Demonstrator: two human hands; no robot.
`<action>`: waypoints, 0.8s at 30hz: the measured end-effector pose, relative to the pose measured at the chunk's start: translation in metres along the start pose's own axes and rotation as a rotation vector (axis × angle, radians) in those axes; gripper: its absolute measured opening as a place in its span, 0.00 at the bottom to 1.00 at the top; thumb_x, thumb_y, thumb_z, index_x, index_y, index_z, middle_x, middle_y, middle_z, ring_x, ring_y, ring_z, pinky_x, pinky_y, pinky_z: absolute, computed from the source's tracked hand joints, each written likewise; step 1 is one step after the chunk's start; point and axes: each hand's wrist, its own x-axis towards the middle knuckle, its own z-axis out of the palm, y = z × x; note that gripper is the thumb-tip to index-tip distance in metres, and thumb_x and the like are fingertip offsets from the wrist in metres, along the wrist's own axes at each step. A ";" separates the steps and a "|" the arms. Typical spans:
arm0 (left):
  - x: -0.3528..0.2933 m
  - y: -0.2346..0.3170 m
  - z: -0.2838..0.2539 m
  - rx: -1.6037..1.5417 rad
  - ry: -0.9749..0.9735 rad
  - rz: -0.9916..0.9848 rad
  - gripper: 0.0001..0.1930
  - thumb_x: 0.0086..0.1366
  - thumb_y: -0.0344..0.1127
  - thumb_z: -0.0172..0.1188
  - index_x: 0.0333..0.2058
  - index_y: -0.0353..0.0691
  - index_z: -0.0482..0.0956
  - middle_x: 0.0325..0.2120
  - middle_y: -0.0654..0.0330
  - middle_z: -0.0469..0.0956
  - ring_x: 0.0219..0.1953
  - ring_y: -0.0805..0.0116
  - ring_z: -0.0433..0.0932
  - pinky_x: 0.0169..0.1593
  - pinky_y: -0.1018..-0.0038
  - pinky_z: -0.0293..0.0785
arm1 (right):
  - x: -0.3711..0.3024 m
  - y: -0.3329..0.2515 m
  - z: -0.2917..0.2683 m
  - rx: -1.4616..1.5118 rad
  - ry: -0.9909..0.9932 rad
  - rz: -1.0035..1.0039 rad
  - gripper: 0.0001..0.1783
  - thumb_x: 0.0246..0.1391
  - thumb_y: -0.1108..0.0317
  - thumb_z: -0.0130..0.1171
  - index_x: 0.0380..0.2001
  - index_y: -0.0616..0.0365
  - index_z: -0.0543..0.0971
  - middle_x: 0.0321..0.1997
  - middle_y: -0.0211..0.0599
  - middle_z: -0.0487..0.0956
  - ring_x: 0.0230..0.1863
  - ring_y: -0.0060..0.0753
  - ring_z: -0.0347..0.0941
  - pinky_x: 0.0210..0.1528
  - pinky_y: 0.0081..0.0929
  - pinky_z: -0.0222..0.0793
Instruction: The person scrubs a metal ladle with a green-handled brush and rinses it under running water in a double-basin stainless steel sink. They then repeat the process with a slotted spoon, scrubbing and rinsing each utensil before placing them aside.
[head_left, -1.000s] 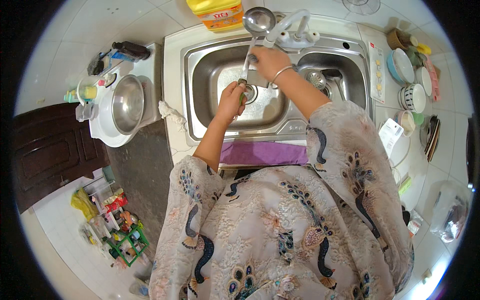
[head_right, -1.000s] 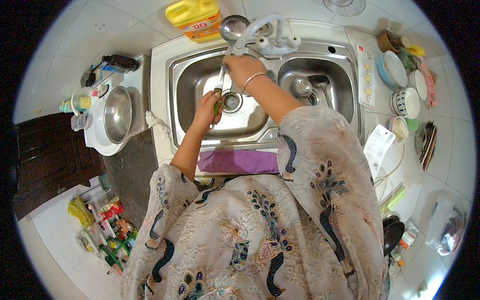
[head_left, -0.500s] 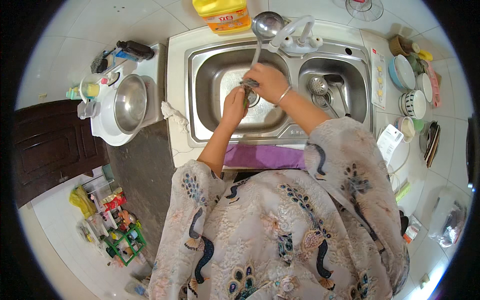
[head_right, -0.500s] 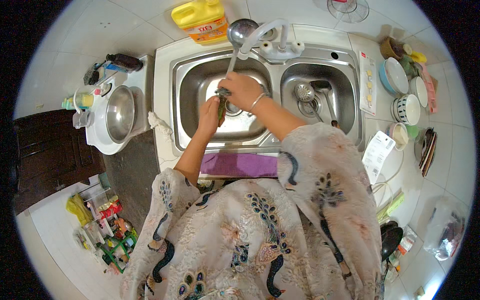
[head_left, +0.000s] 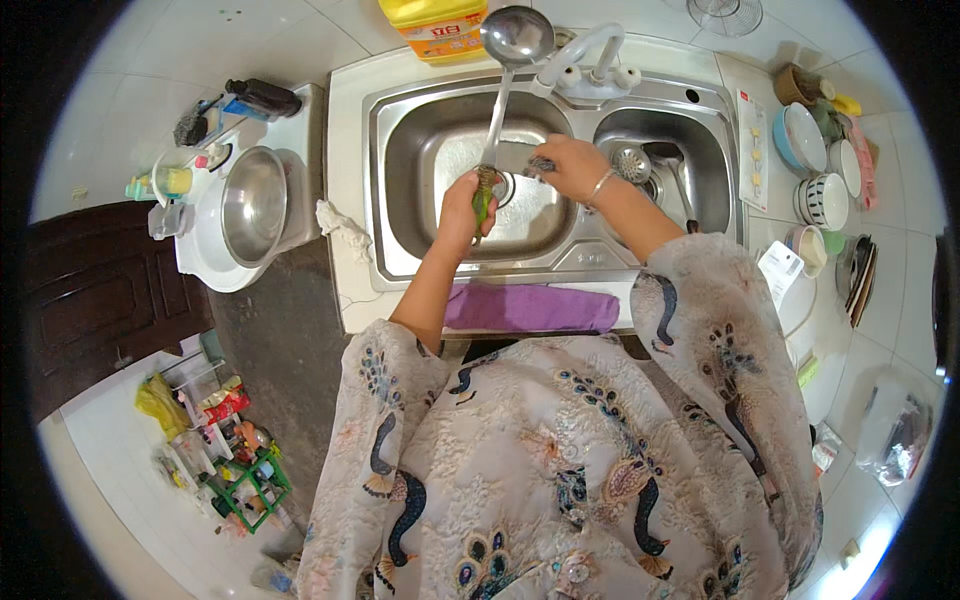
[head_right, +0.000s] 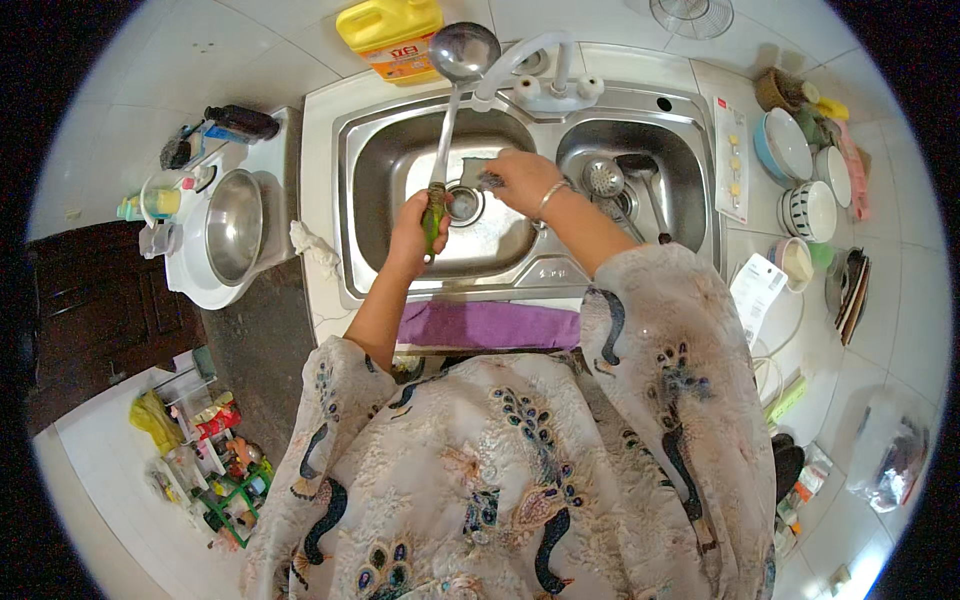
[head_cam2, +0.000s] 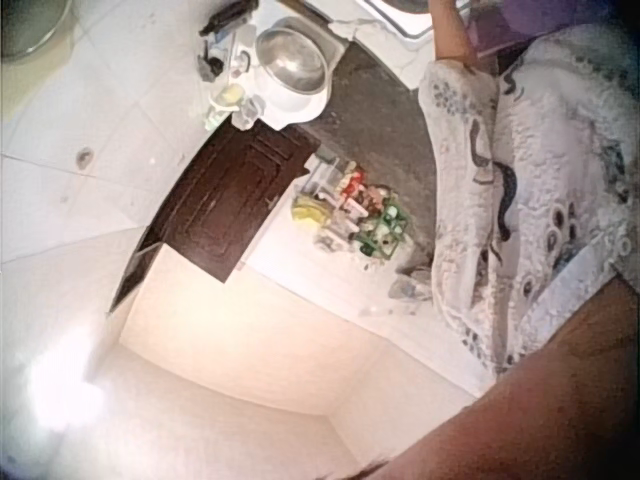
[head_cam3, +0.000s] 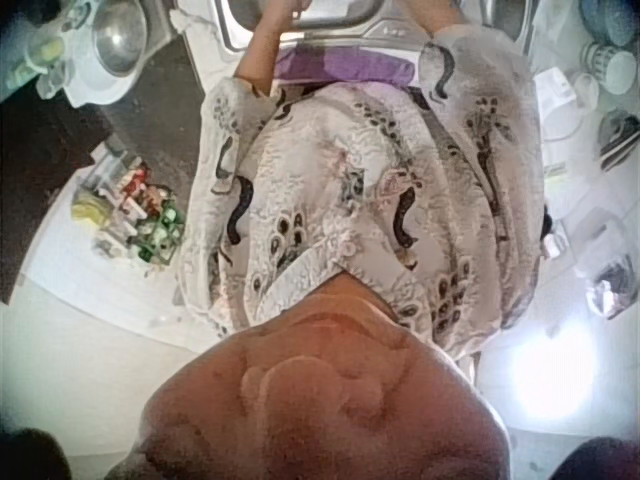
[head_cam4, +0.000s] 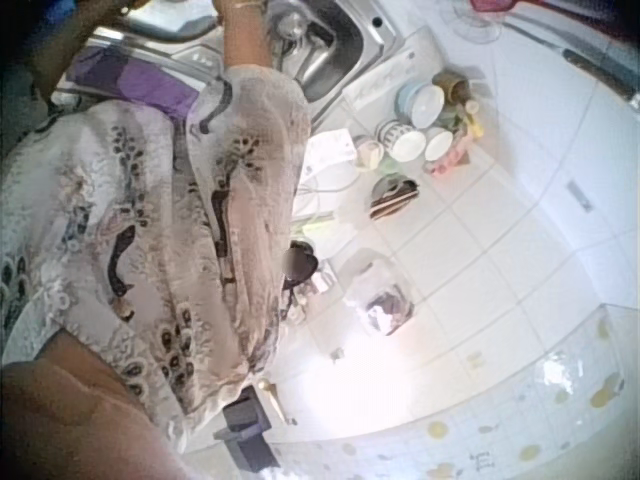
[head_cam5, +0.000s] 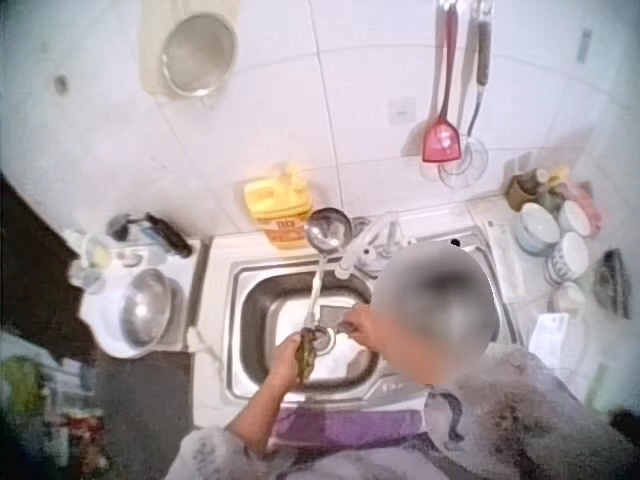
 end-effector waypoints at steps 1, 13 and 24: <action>0.000 0.001 -0.002 -0.026 -0.027 0.015 0.20 0.67 0.47 0.36 0.38 0.37 0.71 0.15 0.62 0.67 0.09 0.75 0.59 0.14 0.78 0.55 | -0.001 0.001 -0.004 0.041 0.090 0.046 0.11 0.46 0.61 0.60 0.34 0.51 0.78 0.33 0.38 0.74 0.37 0.45 0.73 0.38 0.38 0.69; 0.009 0.011 -0.006 0.277 0.094 0.251 0.13 0.67 0.41 0.45 0.35 0.36 0.71 0.18 0.65 0.68 0.17 0.78 0.64 0.21 0.79 0.62 | -0.004 0.015 0.005 -0.061 0.087 0.093 0.15 0.45 0.63 0.62 0.37 0.54 0.77 0.36 0.39 0.77 0.38 0.41 0.75 0.39 0.32 0.70; 0.010 -0.001 0.005 0.426 0.186 0.304 0.15 0.59 0.35 0.59 0.40 0.33 0.68 0.27 0.60 0.74 0.27 0.72 0.71 0.33 0.74 0.69 | 0.026 -0.034 -0.006 0.518 0.417 0.150 0.11 0.47 0.64 0.61 0.33 0.57 0.77 0.29 0.37 0.78 0.30 0.31 0.74 0.37 0.27 0.69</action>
